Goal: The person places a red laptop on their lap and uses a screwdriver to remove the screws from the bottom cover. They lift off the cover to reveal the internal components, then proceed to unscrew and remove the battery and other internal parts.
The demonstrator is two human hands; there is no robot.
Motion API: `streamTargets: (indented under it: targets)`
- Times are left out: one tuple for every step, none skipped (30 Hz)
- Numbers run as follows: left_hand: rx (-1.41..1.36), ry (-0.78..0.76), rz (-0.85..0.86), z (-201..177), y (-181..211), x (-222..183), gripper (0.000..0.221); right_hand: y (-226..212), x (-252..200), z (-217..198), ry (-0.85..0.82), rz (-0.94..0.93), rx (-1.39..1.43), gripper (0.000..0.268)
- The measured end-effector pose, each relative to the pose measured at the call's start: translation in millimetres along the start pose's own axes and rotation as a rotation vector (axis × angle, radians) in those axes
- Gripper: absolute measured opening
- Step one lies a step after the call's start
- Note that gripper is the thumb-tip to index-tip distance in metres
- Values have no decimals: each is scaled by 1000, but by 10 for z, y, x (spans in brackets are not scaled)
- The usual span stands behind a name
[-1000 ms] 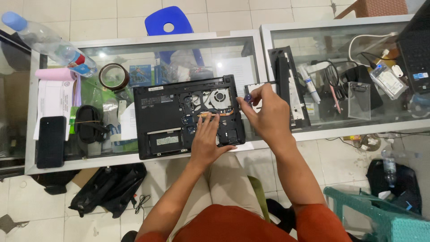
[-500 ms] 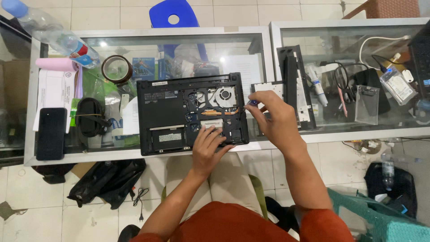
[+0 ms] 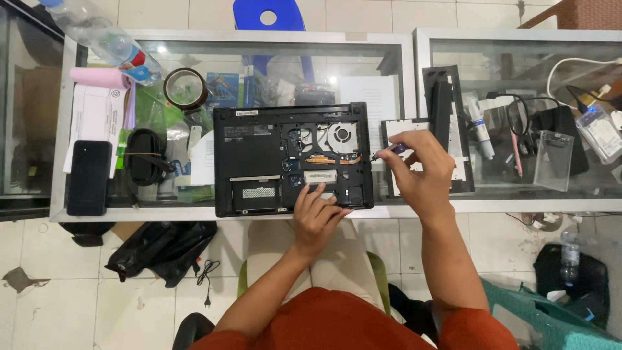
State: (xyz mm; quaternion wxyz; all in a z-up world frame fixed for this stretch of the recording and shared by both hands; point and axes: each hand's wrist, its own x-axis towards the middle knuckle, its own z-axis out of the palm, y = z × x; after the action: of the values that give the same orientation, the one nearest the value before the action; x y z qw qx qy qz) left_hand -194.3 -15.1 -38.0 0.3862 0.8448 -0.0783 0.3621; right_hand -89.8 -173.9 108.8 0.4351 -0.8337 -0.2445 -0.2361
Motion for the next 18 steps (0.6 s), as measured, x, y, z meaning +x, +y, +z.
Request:
streamTargets:
  targets:
    - [-1, 1, -4, -4, 0, -4, 23, -25, 20, 0, -4, 0, -1, 17]
    - [-1, -13, -10, -6, 1, -8, 23, -50, 40, -2, -7, -10, 4, 17]
    - [0, -27, -13, -11, -8, -5, 23, -74, 63, 2, -8, -21, 10, 18]
    - [0, -27, -13, -4, -8, -14, 23, -51, 37, 17, -8, -21, 10, 18]
    - [11, -30, -14, 1, -12, -22, 23, -28, 14, 36, 5, -24, 25, 22]
    - [23, -33, -14, 7, -17, -29, 23, -4, -9, 55, 19, -27, 39, 25]
    - [24, -33, -16, 3, -14, -23, 23, -24, 4, 50, 17, -27, 39, 25]
    - [18, -37, -20, -2, -13, -18, 23, -44, 17, 47, 10, -38, 56, 22]
    - [14, -41, -26, -4, -7, -16, 23, -63, 30, 43, 1, -50, 74, 19]
    - [14, -39, -30, 8, -14, -20, 23, -57, 25, 38, -3, -50, 75, 19]
    - [20, -25, -21, 17, -20, -28, 23, -53, 17, 33, -17, -13, 142, 16]
    - [25, -12, -12, 27, -26, -35, 23, -48, 9, 27, -31, 24, 209, 14]
    - [25, -12, -15, 30, -35, -45, 23, -59, 25, 19, -34, 25, 209, 14]
    - [24, -7, -12, 33, -40, -55, 23, -71, 41, 8, -40, 40, 237, 11]
    - [22, -3, -6, 38, -48, -58, 23, -81, 59, -5, -44, 55, 266, 10]
    - [21, -4, -6, 36, -47, -52, 23, -50, 47, -8, -44, 56, 265, 10]
    - [26, -5, -6, 36, -44, -44, 23, -20, 34, -14, -36, 47, 240, 10]
    - [30, -6, -5, 36, -41, -37, 24, 10, 22, -19, -29, 38, 215, 11]
